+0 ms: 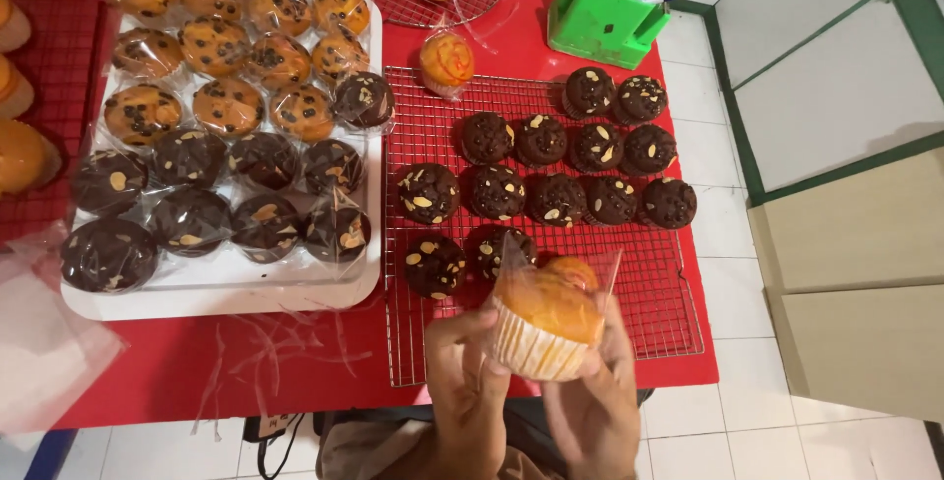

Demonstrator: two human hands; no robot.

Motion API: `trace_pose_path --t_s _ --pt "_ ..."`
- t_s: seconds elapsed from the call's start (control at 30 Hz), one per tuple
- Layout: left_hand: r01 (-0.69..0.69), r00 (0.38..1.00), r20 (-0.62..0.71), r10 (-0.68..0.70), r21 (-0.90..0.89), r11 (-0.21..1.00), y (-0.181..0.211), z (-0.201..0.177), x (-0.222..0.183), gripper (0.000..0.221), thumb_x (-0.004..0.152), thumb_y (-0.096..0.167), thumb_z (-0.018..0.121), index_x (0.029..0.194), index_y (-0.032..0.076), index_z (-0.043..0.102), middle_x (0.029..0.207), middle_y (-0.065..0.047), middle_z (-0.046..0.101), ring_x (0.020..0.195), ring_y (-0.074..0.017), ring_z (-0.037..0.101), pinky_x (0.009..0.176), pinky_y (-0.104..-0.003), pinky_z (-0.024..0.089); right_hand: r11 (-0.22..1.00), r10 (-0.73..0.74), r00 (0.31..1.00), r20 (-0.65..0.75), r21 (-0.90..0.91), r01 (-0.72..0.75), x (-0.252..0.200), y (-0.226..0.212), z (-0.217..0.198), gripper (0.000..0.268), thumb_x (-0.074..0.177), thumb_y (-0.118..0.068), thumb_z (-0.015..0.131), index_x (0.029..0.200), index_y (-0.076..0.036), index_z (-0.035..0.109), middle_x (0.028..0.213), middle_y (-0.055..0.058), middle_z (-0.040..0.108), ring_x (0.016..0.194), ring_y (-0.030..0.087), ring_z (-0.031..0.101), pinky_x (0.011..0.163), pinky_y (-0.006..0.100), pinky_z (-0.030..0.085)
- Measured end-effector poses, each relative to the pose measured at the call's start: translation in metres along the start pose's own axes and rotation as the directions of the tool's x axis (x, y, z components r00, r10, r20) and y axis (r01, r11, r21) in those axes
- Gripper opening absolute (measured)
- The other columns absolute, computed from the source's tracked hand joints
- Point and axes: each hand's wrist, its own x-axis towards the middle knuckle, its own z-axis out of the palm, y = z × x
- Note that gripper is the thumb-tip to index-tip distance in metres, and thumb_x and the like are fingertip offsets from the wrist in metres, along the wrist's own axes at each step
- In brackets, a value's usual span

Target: The person is individually packaging muffins by picking them up from a cooling rack and placing them into small, clear plastic bags.

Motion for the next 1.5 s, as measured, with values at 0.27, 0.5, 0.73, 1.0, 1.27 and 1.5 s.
trace_pose_path --t_s 0.27,0.5,0.73,1.0,1.27,1.5 --pt "-0.106 0.994 0.054 0.100 0.112 0.988 0.002 0.000 0.005 0.022 0.107 0.027 0.058 0.125 0.015 0.053 0.137 -0.022 0.055 0.127 -0.0317 0.056 0.098 -0.046 0.056 0.884 0.337 0.922 0.190 0.275 -0.379 0.000 -0.006 -0.025 0.052 0.097 -0.010 0.070 0.141 0.006 0.047 0.140 0.024 0.058 0.126 0.037 0.057 0.108 0.050 0.044" --pt "-0.154 0.988 0.054 0.147 0.184 0.971 0.002 -0.002 0.010 0.016 0.101 0.018 0.059 0.116 0.017 0.055 0.138 -0.026 0.053 0.132 -0.0372 0.052 0.100 -0.049 0.053 0.772 0.454 0.855 0.251 0.369 -0.518 0.001 -0.013 -0.012 0.077 0.100 -0.022 0.073 0.157 0.000 0.026 0.160 0.022 0.034 0.140 0.038 0.043 0.113 0.056 0.042" --pt "-0.177 0.964 0.207 0.163 0.046 0.983 -0.004 -0.013 0.014 0.027 0.103 0.037 0.062 0.126 0.023 0.057 0.148 -0.024 0.046 0.143 -0.0401 0.044 0.116 -0.059 0.047 0.784 0.424 0.885 0.191 0.413 -0.464 -0.002 -0.003 -0.031 0.081 0.095 -0.017 0.078 0.155 0.003 0.027 0.153 0.024 0.040 0.130 0.040 0.049 0.100 0.058 0.054" --pt "0.039 0.984 0.176 -0.036 -0.016 0.999 0.025 -0.009 0.016 0.026 0.108 0.034 0.053 0.111 0.009 0.050 0.125 -0.023 0.064 0.122 -0.0367 0.063 0.106 -0.053 0.052 0.824 0.434 0.868 0.241 0.282 -0.491 -0.063 0.035 -0.182 0.070 0.097 -0.029 0.084 0.146 -0.001 0.043 0.139 0.015 0.054 0.128 0.032 0.052 0.107 0.053 0.040" --pt "-0.116 0.988 -0.060 0.143 0.327 0.938 0.039 -0.020 0.017 0.031 0.107 0.039 0.054 0.105 0.008 0.059 0.123 -0.019 0.059 0.120 -0.0299 0.058 0.107 -0.046 0.046 0.940 0.316 0.940 -0.130 -0.090 -0.329 -0.040 0.045 -0.156 0.067 0.090 -0.006 0.073 0.146 0.012 0.042 0.132 0.027 0.062 0.118 0.035 0.058 0.099 0.044 0.042" --pt "0.008 0.995 0.068 -0.077 0.693 0.721 0.060 -0.048 0.003 0.078 0.089 0.045 0.071 0.149 0.006 0.043 0.151 -0.018 0.051 0.141 -0.0316 0.051 0.114 -0.048 0.045 0.974 0.216 0.942 0.256 -0.121 -0.191 0.011 0.045 -0.024 0.083 0.083 -0.009 0.094 0.145 0.004 0.042 0.135 0.023 0.055 0.123 0.031 0.058 0.111 0.044 0.049"
